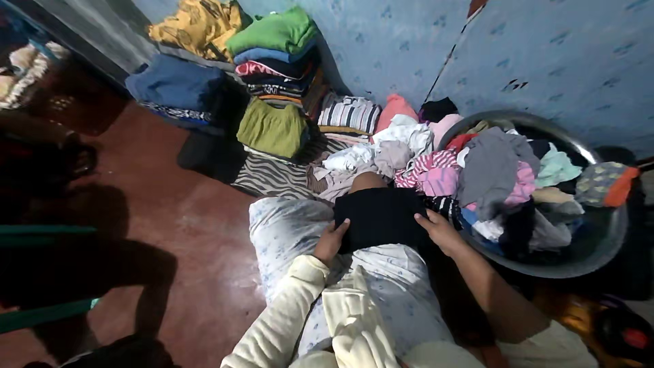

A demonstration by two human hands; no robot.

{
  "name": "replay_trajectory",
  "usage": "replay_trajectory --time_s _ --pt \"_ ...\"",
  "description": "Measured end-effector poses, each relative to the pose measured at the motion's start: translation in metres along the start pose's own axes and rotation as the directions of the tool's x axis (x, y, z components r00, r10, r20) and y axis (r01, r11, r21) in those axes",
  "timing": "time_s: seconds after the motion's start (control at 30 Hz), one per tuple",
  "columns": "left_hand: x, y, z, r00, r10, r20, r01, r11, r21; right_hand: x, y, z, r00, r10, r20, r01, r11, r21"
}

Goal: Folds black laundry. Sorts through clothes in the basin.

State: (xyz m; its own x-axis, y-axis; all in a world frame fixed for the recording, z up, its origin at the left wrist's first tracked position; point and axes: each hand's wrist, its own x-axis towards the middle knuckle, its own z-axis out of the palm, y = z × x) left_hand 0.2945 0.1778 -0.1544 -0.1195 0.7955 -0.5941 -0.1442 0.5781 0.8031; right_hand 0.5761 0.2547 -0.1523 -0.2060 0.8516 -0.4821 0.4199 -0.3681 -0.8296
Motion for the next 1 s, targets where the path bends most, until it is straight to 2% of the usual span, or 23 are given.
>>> replay_trajectory --time_s 0.1,0.17,0.27,0.4,0.5,0.6,0.67,0.73,0.8,0.83,0.87,0.93,0.97,1.0 --pt "0.002 0.014 0.001 1.0 0.02 -0.02 -0.02 1.0 0.003 0.008 -0.012 -0.005 0.997 -0.075 -0.016 0.076 0.994 0.08" --pt "0.005 0.019 0.0 0.999 -0.006 -0.033 0.006 1.0 -0.02 0.014 -0.017 -0.008 0.998 -0.068 0.004 0.067 0.991 0.118" --pt "0.017 0.017 -0.004 0.998 -0.069 -0.004 0.068 0.994 -0.085 0.024 -0.016 -0.01 0.996 0.053 0.067 -0.061 0.989 0.133" --pt "0.041 0.01 -0.008 0.987 -0.146 0.069 0.155 0.976 -0.154 0.047 -0.005 -0.011 0.958 0.262 0.119 -0.286 0.916 0.281" --pt "0.053 0.017 -0.006 0.985 -0.151 0.085 0.162 0.976 -0.142 0.061 -0.011 -0.006 0.944 0.297 0.144 -0.328 0.893 0.308" --pt "0.053 0.032 -0.001 0.99 -0.136 0.032 0.139 0.986 -0.097 0.057 -0.031 -0.001 0.973 0.204 0.111 -0.225 0.945 0.238" --pt "0.043 0.042 0.001 0.999 -0.043 0.014 0.045 0.991 -0.123 0.046 -0.046 -0.003 0.993 0.08 0.09 -0.097 0.974 0.205" --pt "0.024 0.048 -0.004 0.992 0.098 0.08 -0.085 0.985 -0.15 0.029 -0.054 -0.012 0.991 -0.084 0.105 0.06 0.975 0.213" --pt "0.0 0.046 -0.017 0.935 0.268 0.232 -0.244 0.961 -0.128 0.005 -0.05 -0.026 0.956 -0.252 0.152 0.217 0.952 0.218" --pt "-0.013 0.042 -0.025 0.878 0.344 0.334 -0.335 0.938 -0.085 -0.009 -0.046 -0.035 0.923 -0.327 0.204 0.295 0.94 0.174" --pt "-0.026 0.038 -0.033 0.796 0.397 0.457 -0.43 0.902 -0.036 -0.024 -0.04 -0.045 0.867 -0.399 0.297 0.379 0.917 0.126" --pt "-0.047 0.026 -0.044 0.595 0.434 0.677 -0.595 0.804 0.008 -0.045 -0.024 -0.057 0.679 -0.494 0.544 0.528 0.842 0.106" --pt "-0.055 0.018 -0.046 0.523 0.409 0.747 -0.651 0.758 0.041 -0.054 -0.015 -0.057 0.605 -0.483 0.633 0.554 0.826 0.1" --pt "-0.063 0.011 -0.047 0.488 0.37 0.79 -0.688 0.72 0.087 -0.064 -0.008 -0.054 0.57 -0.446 0.69 0.55 0.831 0.083"
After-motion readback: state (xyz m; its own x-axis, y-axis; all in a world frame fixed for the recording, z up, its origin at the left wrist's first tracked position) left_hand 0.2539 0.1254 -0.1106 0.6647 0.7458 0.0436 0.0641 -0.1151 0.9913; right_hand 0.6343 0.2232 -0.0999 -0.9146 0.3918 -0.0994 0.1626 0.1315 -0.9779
